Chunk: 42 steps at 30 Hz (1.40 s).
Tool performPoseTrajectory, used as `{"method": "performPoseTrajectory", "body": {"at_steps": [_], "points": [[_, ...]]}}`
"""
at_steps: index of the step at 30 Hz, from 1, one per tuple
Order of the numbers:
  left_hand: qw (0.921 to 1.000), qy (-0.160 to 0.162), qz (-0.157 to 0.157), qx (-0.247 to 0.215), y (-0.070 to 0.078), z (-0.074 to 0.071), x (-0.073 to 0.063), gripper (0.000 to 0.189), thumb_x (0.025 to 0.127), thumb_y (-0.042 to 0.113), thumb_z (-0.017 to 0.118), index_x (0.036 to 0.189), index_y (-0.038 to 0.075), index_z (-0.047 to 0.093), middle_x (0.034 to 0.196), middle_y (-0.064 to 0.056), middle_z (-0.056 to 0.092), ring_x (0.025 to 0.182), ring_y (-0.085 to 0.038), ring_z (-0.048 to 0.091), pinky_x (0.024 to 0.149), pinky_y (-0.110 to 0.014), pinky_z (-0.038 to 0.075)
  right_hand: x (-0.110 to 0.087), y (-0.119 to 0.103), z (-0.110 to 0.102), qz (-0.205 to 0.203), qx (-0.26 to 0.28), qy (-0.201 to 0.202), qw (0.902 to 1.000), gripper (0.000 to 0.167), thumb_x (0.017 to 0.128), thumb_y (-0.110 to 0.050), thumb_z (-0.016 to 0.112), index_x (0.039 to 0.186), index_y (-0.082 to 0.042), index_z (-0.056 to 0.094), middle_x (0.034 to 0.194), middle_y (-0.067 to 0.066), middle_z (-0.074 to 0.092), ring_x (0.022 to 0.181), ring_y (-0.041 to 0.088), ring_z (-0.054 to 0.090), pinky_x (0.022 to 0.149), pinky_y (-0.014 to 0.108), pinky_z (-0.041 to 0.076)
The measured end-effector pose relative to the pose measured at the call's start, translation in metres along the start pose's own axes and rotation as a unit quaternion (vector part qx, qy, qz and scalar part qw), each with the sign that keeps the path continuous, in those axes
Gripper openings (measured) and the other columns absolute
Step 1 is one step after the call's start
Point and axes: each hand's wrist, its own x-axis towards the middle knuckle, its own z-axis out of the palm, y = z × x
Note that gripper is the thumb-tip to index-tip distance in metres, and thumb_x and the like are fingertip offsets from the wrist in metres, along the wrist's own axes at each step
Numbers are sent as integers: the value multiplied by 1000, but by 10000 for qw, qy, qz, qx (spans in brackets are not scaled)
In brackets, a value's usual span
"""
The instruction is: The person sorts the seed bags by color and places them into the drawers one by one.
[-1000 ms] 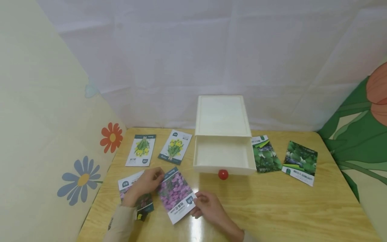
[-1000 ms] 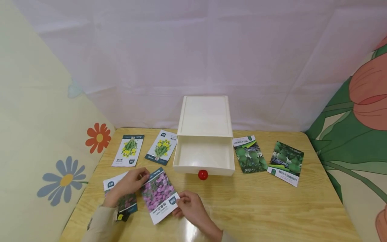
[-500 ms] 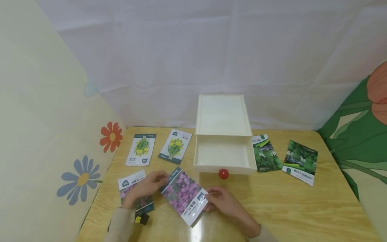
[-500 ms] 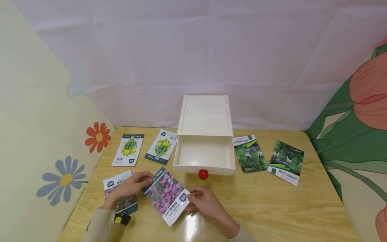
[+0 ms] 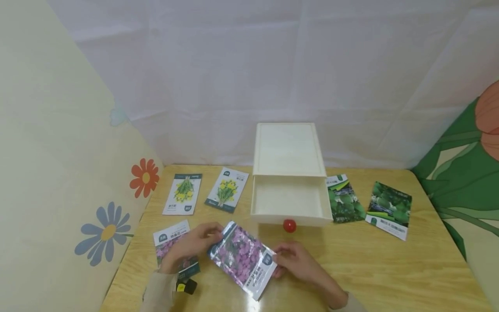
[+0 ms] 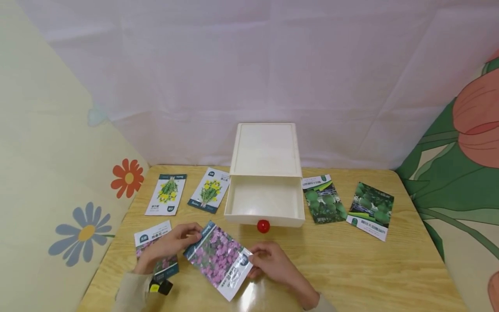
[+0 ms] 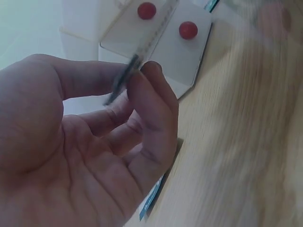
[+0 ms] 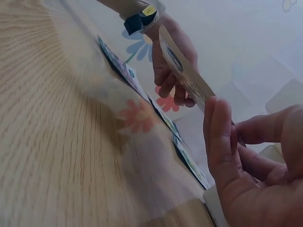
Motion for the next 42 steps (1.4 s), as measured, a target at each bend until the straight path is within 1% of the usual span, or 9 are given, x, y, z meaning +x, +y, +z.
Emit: {"method": "performPoseTrajectory", "body": {"at_steps": [3, 6, 12, 16, 18, 23, 30, 37, 42], "points": [[10000, -66, 54, -17, 3, 4, -1, 21, 107, 36, 63, 120, 22, 71, 131, -2, 72, 129, -33, 63, 107, -59, 56, -4, 1, -4, 27, -84, -65, 9999, 28, 104, -6, 63, 120, 18, 64, 98, 25, 75, 74, 11, 74, 71, 34, 69], [9991, -290, 277, -171, 6, 7, -1, 18, 107, 29, 64, 119, 17, 70, 127, -5, 72, 124, -32, 65, 103, -53, 58, -8, 1, -9, 17, -154, -107, 9998, 28, 104, -7, 63, 119, 16, 66, 96, 24, 75, 74, 12, 73, 70, 33, 68], [9932, -744, 621, -647, 4, 13, -1, 18, 103, 18, 69, 118, 8, 69, 112, -9, 74, 98, -18, 70, 85, -30, 63, -16, -2, -19, -2, -222, 64, 9997, 29, 105, -8, 63, 121, 16, 66, 93, 23, 75, 70, 11, 71, 65, 32, 67], [9875, -991, 783, -944, 4, 17, -1, 19, 102, 14, 71, 117, 3, 68, 102, -9, 74, 76, -11, 68, 67, -25, 63, -21, -8, -24, 276, -237, 291, 9989, 33, 105, -13, 65, 125, 14, 67, 97, 19, 76, 69, 12, 69, 64, 29, 64], [9846, -1102, 820, -1077, 4, 19, -1, 19, 102, 13, 70, 116, 1, 66, 99, -7, 74, 70, -9, 66, 62, -24, 62, -22, -10, -26, 477, -225, 398, 9978, 35, 105, -16, 66, 127, 12, 67, 99, 16, 77, 69, 12, 68, 64, 28, 63], [9788, -1257, 942, -1315, 5, 25, -1, 20, 102, 10, 69, 116, -4, 64, 98, -4, 74, 68, -7, 65, 61, -22, 61, -25, -14, -29, 567, -338, 588, 9961, 35, 105, -17, 66, 128, 10, 67, 102, 14, 76, 70, 12, 66, 64, 27, 62], [9745, -1234, 1091, -1524, 8, 34, 0, 23, 103, 8, 67, 117, -8, 61, 105, -5, 73, 67, -5, 64, 61, -19, 61, -27, -14, -32, 492, -226, 871, 9947, 36, 106, -16, 64, 129, 13, 64, 103, 15, 76, 72, 10, 65, 64, 25, 60], [9600, -1404, 1386, -1987, 7, 36, -3, 29, 104, 4, 63, 129, -11, 59, 117, -18, 72, 74, -3, 67, 64, -18, 61, -33, -13, -34, 574, -81, 765, 9954, 33, 107, -17, 64, 122, 12, 63, 91, 2, 74, 71, 11, 66, 66, 25, 61], [9509, -1489, 1728, -2093, 8, 38, -4, 32, 105, 3, 60, 134, -11, 57, 120, -33, 68, 77, -3, 69, 65, -18, 62, -40, -15, -34, 585, 127, 632, 9962, 31, 107, -16, 64, 121, 12, 62, 95, 2, 76, 75, 11, 68, 68, 25, 62]]}}
